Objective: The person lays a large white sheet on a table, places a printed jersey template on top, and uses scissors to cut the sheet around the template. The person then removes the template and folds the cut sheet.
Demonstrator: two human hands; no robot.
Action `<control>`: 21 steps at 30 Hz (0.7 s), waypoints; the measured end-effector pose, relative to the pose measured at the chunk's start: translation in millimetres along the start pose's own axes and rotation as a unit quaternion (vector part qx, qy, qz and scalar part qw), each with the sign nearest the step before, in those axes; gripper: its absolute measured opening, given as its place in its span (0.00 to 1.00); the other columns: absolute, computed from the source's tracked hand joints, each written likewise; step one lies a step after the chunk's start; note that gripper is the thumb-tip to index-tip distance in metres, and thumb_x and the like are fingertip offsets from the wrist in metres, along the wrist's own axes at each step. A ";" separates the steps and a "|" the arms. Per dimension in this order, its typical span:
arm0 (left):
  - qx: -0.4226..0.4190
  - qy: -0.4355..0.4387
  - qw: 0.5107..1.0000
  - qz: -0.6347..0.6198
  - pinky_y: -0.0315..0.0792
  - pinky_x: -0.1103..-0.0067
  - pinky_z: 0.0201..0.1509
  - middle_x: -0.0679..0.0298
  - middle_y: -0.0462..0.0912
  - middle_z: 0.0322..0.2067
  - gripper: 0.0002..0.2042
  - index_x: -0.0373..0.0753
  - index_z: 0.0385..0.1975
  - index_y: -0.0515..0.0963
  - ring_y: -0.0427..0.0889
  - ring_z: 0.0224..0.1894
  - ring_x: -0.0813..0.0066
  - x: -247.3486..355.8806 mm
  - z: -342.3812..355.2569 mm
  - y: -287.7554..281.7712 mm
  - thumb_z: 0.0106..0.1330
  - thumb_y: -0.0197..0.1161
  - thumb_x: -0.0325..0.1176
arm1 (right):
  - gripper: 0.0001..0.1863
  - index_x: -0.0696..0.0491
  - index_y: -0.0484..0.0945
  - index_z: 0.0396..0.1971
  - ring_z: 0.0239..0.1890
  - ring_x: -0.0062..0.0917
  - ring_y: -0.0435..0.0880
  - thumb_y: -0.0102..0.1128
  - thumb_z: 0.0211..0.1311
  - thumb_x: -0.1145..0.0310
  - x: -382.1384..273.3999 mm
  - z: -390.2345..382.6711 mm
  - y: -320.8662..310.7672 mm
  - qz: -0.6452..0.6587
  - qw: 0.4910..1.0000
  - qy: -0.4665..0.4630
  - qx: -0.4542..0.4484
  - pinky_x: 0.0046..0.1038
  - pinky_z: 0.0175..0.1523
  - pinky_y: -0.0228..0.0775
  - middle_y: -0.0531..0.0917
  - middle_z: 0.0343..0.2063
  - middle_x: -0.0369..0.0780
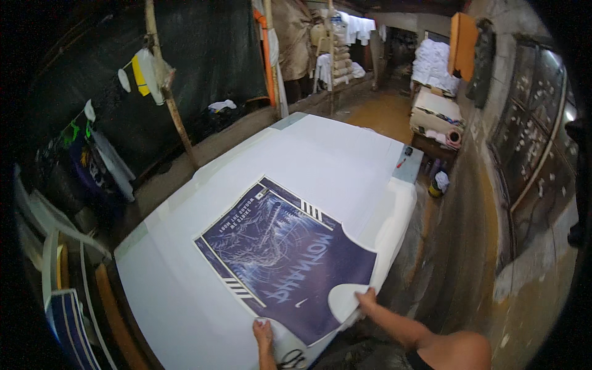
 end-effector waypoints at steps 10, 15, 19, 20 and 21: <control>-0.081 0.008 0.976 -0.200 0.72 0.80 0.44 0.55 0.73 0.49 0.30 0.32 0.62 0.58 0.76 0.44 0.71 42.7 -48.4 67.1 0.62 0.61 0.32 | 0.18 0.64 0.75 0.43 0.45 0.38 0.78 0.61 0.58 0.67 -78.4 61.5 -28.2 0.164 0.974 -0.147 -0.053 0.34 0.51 0.67 0.81 0.40 0.48; -0.001 0.147 0.981 0.130 0.62 0.64 0.60 0.44 0.62 0.59 0.31 0.33 0.61 0.61 0.65 0.59 0.52 82.1 -70.5 84.1 0.60 0.60 0.40 | 0.25 0.68 0.72 0.46 0.52 0.45 0.74 0.61 0.58 0.61 -250.7 211.5 -79.1 -0.020 0.974 -0.227 0.014 0.37 0.57 0.64 0.76 0.46 0.57; 0.101 0.108 0.929 0.338 0.45 0.58 0.70 0.41 0.48 0.66 0.35 0.34 0.63 0.60 0.48 0.68 0.44 74.0 -63.6 53.3 0.58 0.59 0.46 | 0.19 0.63 0.77 0.41 0.49 0.49 0.76 0.55 0.53 0.66 -434.7 237.1 -111.0 -0.065 0.878 -0.455 0.136 0.42 0.54 0.67 0.78 0.43 0.56; 0.130 0.084 0.930 0.334 0.41 0.56 0.70 0.43 0.40 0.68 0.36 0.34 0.64 0.58 0.41 0.70 0.45 68.6 -62.8 38.9 0.59 0.59 0.46 | 0.17 0.63 0.77 0.39 0.47 0.50 0.76 0.53 0.51 0.68 -485.5 226.6 -114.2 -0.098 0.852 -0.497 0.132 0.43 0.52 0.67 0.78 0.42 0.57; 0.167 0.052 0.925 0.337 0.39 0.55 0.70 0.43 0.39 0.69 0.36 0.34 0.65 0.57 0.39 0.70 0.45 64.1 -61.1 24.8 0.59 0.58 0.46 | 0.15 0.62 0.76 0.37 0.43 0.51 0.77 0.53 0.51 0.69 -539.2 210.1 -112.5 -0.115 0.839 -0.520 0.109 0.45 0.50 0.68 0.79 0.38 0.57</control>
Point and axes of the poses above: each hand's wrist, its own z-axis towards the middle knuckle, its own y-axis out of the palm, x = y × z, the point moved 2 cm from there along z, towards the middle knuckle
